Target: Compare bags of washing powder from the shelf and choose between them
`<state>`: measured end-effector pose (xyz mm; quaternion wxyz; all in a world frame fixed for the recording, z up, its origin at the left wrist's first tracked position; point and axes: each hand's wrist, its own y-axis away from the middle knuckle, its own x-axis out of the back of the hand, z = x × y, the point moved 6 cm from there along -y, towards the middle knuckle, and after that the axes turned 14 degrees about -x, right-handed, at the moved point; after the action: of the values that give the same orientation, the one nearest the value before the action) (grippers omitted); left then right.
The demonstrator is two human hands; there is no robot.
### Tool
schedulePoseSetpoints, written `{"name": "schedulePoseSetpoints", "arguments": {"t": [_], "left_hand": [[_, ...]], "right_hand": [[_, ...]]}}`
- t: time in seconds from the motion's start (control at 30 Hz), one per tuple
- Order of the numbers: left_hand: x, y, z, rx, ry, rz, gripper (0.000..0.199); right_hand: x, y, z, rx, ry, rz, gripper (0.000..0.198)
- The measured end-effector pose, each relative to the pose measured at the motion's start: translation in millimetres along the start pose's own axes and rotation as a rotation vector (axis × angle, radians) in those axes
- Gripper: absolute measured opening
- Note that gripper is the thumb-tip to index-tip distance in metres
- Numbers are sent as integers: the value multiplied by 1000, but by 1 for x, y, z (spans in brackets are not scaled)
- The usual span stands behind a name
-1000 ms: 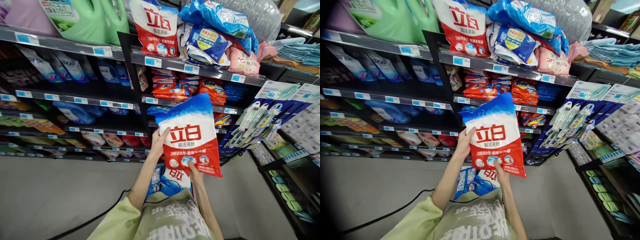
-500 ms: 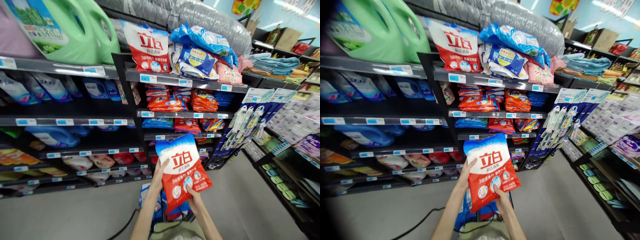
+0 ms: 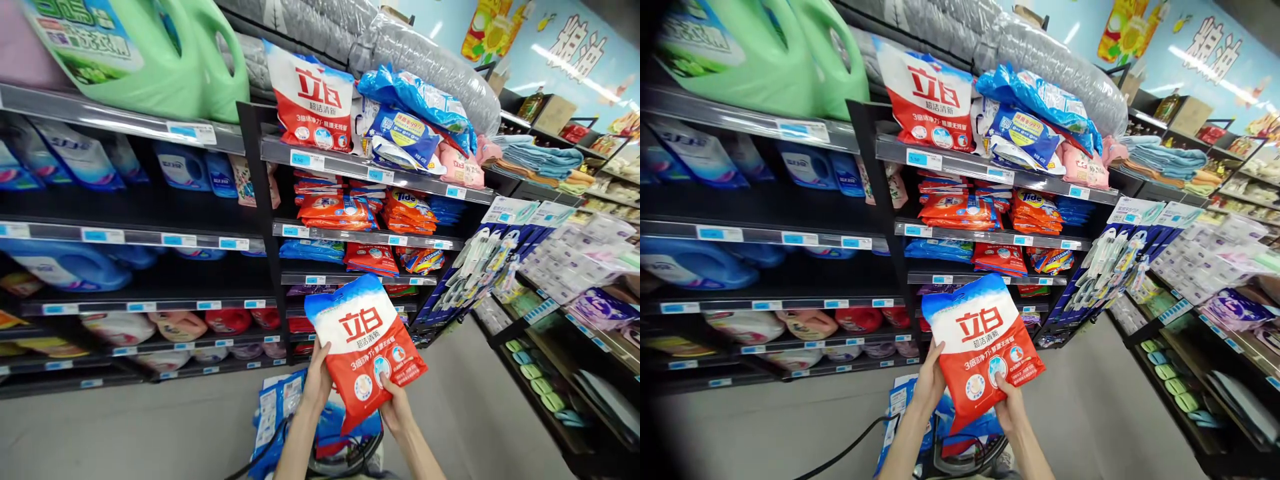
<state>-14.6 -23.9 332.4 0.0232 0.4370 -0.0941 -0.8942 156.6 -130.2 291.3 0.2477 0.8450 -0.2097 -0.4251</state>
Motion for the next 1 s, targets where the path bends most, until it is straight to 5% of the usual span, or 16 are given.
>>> {"name": "schedulePoseSetpoints", "arguments": {"t": [0.3, 0.47, 0.63, 0.8, 1.0], "left_hand": [[-57, 1, -67, -81, -53, -319, 84], [-127, -30, -94, -294, 14, -268, 85], [-181, -100, -88, -426, -68, -206, 93], [-180, -177, -80, -493, -385, -113, 85], [-167, -215, -87, -482, -507, -147, 91]], "right_hand": [[-9, -81, -123, 163, 52, -81, 60], [-26, -130, -190, 205, 185, -159, 69], [-70, -172, -234, 262, 153, -246, 66], [-115, -220, -248, 114, 109, -242, 57], [-129, -250, -247, 91, 142, -301, 53]]}}
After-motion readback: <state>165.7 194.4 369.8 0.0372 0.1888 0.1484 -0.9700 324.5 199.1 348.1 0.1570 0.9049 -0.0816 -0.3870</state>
